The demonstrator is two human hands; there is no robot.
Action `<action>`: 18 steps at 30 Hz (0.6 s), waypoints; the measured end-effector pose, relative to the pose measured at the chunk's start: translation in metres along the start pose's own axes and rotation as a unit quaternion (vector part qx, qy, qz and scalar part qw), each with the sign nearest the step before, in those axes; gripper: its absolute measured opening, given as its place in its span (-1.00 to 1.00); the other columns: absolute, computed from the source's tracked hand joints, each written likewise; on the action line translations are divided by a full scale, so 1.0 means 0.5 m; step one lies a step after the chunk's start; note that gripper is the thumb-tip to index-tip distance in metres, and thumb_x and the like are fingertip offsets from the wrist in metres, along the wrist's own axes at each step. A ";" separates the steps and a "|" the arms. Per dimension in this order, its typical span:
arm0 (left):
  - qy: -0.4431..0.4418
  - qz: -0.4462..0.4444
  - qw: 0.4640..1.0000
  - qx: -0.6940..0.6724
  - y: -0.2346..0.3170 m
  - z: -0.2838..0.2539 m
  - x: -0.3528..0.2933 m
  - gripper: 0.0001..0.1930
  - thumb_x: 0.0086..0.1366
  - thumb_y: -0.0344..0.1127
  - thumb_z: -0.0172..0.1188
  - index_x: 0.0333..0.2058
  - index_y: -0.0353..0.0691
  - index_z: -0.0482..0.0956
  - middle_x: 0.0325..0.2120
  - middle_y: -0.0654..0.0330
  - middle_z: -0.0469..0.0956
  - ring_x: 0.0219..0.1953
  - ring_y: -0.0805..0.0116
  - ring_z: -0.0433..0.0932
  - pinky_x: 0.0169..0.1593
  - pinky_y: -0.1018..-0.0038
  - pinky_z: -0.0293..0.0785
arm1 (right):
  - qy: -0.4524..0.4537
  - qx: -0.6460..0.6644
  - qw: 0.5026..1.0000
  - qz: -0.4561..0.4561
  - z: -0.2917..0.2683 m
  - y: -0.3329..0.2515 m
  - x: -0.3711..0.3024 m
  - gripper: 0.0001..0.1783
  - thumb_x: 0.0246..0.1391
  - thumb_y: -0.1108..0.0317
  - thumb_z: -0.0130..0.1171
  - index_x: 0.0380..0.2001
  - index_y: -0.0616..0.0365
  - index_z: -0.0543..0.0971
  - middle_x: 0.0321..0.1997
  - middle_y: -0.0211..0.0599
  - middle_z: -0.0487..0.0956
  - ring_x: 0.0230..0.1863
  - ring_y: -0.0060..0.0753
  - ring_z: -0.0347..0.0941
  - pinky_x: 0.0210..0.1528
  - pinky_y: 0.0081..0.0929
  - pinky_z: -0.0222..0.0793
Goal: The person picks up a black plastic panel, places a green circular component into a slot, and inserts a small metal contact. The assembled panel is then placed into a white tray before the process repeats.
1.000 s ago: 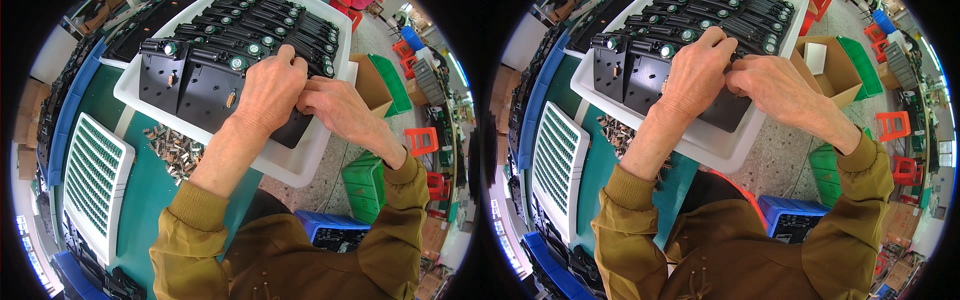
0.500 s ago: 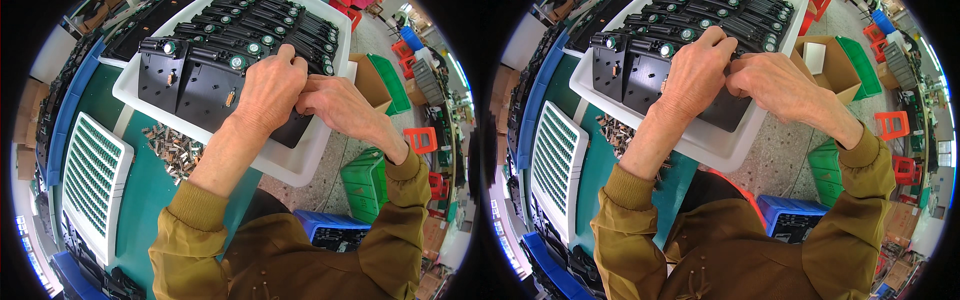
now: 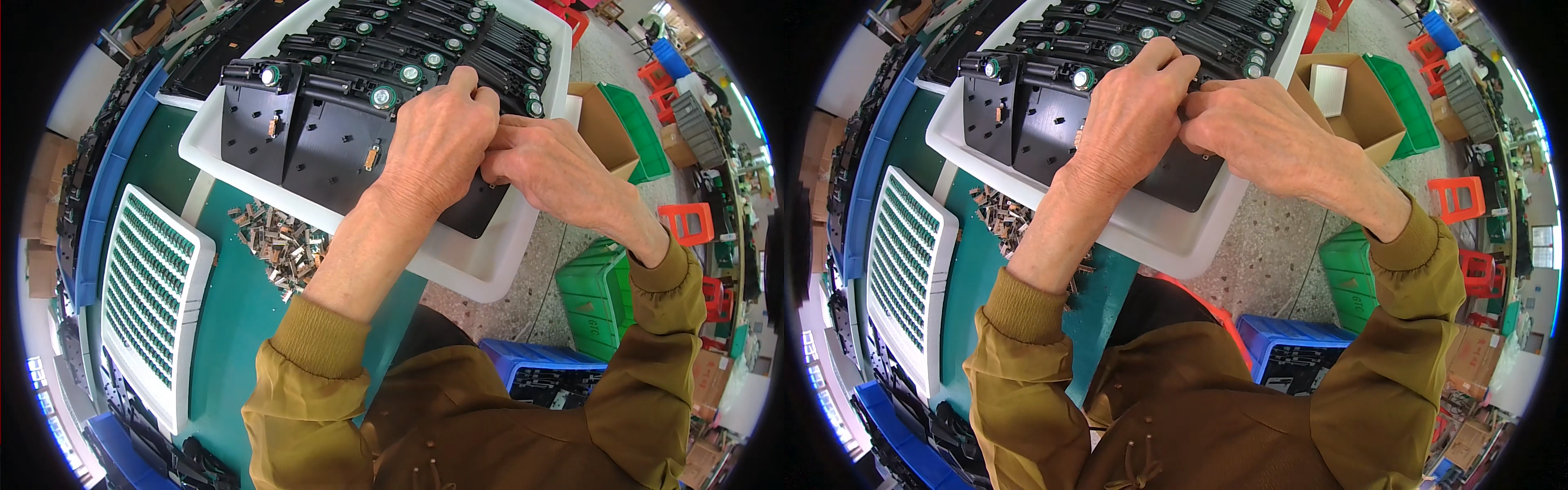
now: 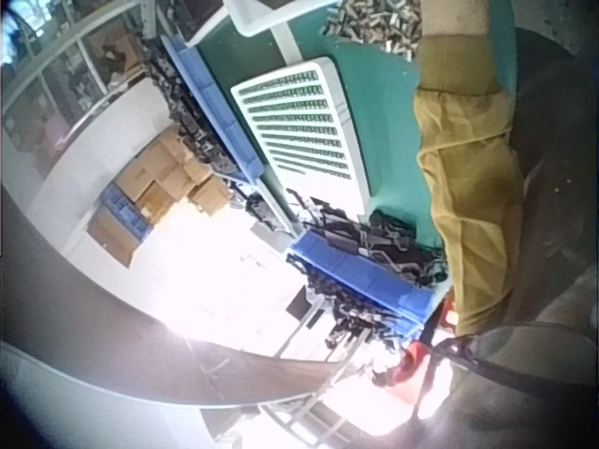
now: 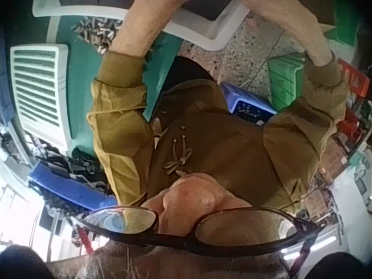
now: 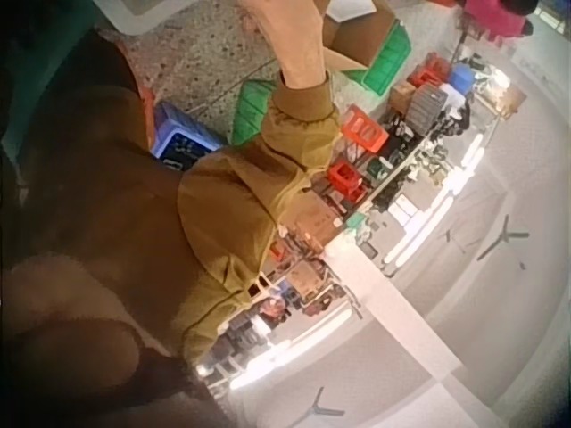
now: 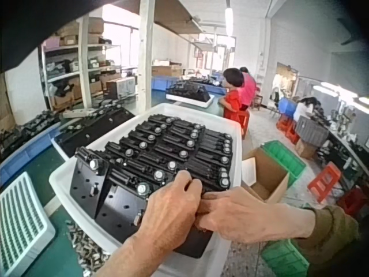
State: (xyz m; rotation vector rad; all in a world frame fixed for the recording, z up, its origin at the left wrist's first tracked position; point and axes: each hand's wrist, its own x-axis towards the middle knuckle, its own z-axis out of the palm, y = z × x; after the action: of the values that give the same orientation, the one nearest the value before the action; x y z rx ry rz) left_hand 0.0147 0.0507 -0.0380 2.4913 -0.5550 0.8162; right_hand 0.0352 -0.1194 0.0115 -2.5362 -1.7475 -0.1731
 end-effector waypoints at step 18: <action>-0.014 -0.005 1.000 0.002 0.001 -0.005 0.002 -0.71 0.08 -0.53 0.26 -0.16 -0.28 0.56 -0.25 0.11 0.51 -0.31 -0.01 0.59 -0.28 0.21 0.55 | 0.109 0.040 0.991 0.060 -0.023 0.004 -0.025 -0.94 -0.11 0.53 0.23 -0.49 0.15 0.56 -0.44 -0.26 0.55 -0.37 -0.08 0.55 -0.38 -0.21 0.45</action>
State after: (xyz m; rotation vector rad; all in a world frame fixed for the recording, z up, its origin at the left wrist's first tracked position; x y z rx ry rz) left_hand 0.0138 0.0515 -0.0353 2.5092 -0.5514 0.7814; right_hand 0.0318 -0.1331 0.0213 -2.4506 -1.4896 -0.3511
